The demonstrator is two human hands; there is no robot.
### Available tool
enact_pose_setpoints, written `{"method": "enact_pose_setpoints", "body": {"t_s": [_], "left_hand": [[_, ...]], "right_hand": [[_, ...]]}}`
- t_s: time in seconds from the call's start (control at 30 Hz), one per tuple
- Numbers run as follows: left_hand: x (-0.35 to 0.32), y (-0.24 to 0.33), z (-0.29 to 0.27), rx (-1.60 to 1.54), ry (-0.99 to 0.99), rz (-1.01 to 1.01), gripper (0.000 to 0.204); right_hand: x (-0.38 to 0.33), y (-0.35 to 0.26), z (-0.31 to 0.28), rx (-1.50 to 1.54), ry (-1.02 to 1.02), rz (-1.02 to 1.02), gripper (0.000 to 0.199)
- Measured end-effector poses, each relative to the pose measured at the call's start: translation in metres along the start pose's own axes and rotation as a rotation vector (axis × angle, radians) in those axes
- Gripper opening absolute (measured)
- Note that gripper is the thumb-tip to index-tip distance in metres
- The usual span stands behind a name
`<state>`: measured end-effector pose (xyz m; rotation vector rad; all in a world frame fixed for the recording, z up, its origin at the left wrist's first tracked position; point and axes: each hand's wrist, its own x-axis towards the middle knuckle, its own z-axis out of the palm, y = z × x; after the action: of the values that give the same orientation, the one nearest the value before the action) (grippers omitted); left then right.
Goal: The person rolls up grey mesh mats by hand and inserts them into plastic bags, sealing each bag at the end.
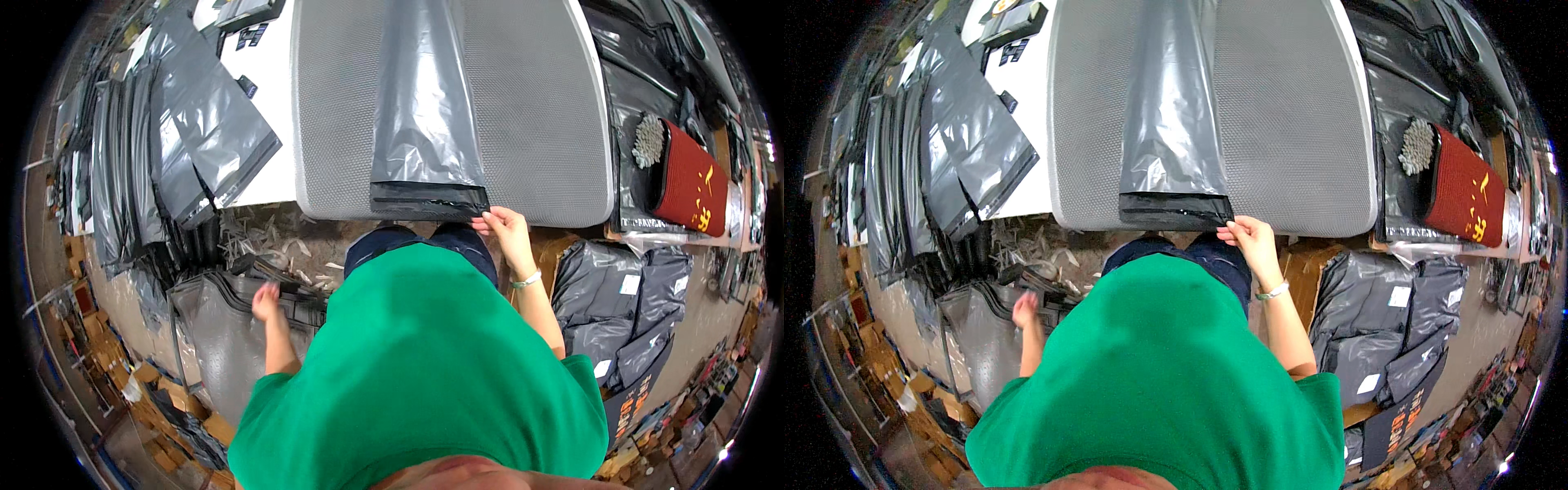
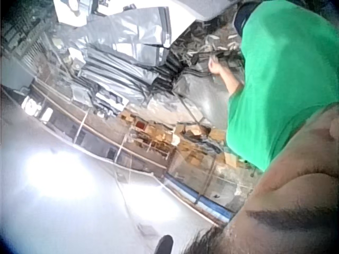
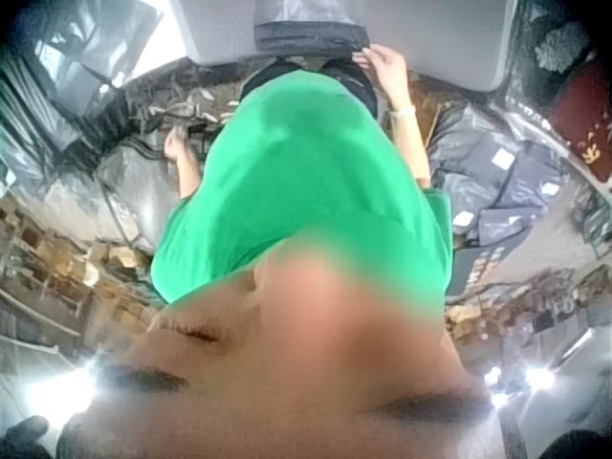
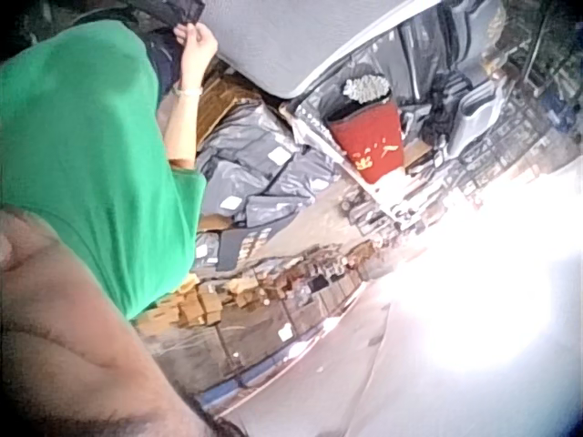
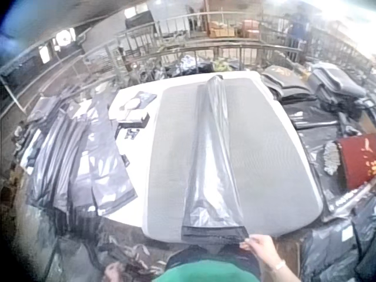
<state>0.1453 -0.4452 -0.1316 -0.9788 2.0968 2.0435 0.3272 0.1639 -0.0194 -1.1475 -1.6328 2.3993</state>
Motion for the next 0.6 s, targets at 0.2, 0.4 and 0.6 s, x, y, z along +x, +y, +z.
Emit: {"method": "enact_pose_setpoints", "body": {"t_s": [0.2,0.4,0.6], "left_hand": [[-0.009,0.065,0.0,1.882,0.228,0.197,0.034],[-0.076,0.108,0.328,0.936,-0.85,1.159,0.052],[-0.128,0.109,0.424,1.191,-1.254,1.916,0.068]], "right_hand": [[0.026,-0.044,-0.015,-0.807,0.2,-0.498,0.037],[0.086,-0.11,0.035,-1.748,-0.287,-1.389,0.034],[0.113,-0.077,-0.025,-1.222,-0.196,-0.787,0.034]]}}
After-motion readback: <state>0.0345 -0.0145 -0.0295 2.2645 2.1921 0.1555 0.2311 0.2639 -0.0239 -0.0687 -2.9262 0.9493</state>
